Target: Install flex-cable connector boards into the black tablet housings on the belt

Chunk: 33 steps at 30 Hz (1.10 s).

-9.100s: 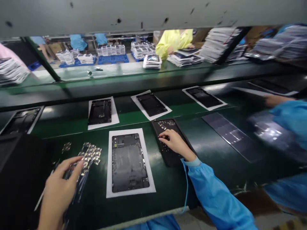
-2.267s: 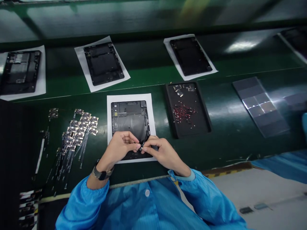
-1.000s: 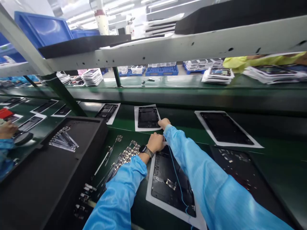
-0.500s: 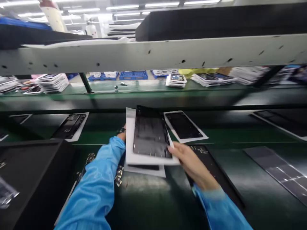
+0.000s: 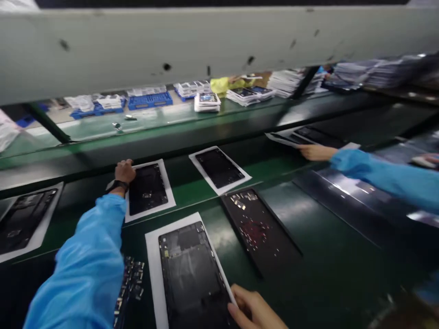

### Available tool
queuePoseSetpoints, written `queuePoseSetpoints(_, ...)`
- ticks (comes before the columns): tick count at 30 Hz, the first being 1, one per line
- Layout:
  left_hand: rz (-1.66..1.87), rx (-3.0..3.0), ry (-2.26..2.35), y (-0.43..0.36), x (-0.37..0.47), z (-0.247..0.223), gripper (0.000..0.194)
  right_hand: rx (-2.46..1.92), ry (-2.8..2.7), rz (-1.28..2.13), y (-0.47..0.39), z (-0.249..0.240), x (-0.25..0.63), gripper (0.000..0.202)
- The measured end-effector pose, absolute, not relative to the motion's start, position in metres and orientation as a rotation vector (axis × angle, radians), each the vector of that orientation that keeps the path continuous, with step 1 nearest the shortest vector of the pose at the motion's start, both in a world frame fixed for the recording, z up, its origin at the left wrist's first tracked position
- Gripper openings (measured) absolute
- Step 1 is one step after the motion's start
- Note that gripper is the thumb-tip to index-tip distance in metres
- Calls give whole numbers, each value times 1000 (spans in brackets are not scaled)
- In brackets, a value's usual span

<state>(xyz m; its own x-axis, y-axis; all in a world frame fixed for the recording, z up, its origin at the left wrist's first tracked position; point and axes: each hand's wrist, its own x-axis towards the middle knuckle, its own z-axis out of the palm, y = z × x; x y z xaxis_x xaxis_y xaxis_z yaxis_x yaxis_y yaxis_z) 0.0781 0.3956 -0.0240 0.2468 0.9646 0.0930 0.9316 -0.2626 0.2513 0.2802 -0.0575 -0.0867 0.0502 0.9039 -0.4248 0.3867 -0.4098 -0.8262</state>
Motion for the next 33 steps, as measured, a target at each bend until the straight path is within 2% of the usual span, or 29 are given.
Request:
queuePoseSetpoints(5, 417, 2331, 1761, 349, 69, -6, 41, -2152, -1797, 860, -52, -62, 293, 24)
queuePoseSetpoints(13, 588, 2202, 1606, 203, 39, 23, 32, -2023, -1742, 228, 1, -62, 380, 13)
queuePoseSetpoints(18, 833, 1913, 1807, 79, 7, 17, 37, -2009, -1871, 278, 27, -73, 403, 14)
queuePoseSetpoints(23, 742, 1705, 1987, -2, -34, -33, 34, -1892, -2038, 413, 13, -68, 411, 18)
queuePoseSetpoints(27, 764, 1685, 2062, -24, -58, -62, 32, -1856, -2123, 441, -4, -62, 403, 18)
queuePoseSetpoints(33, 827, 1882, 1923, -19, -48, -66, 23, -1727, -2026, 454, -10, -69, 395, 26)
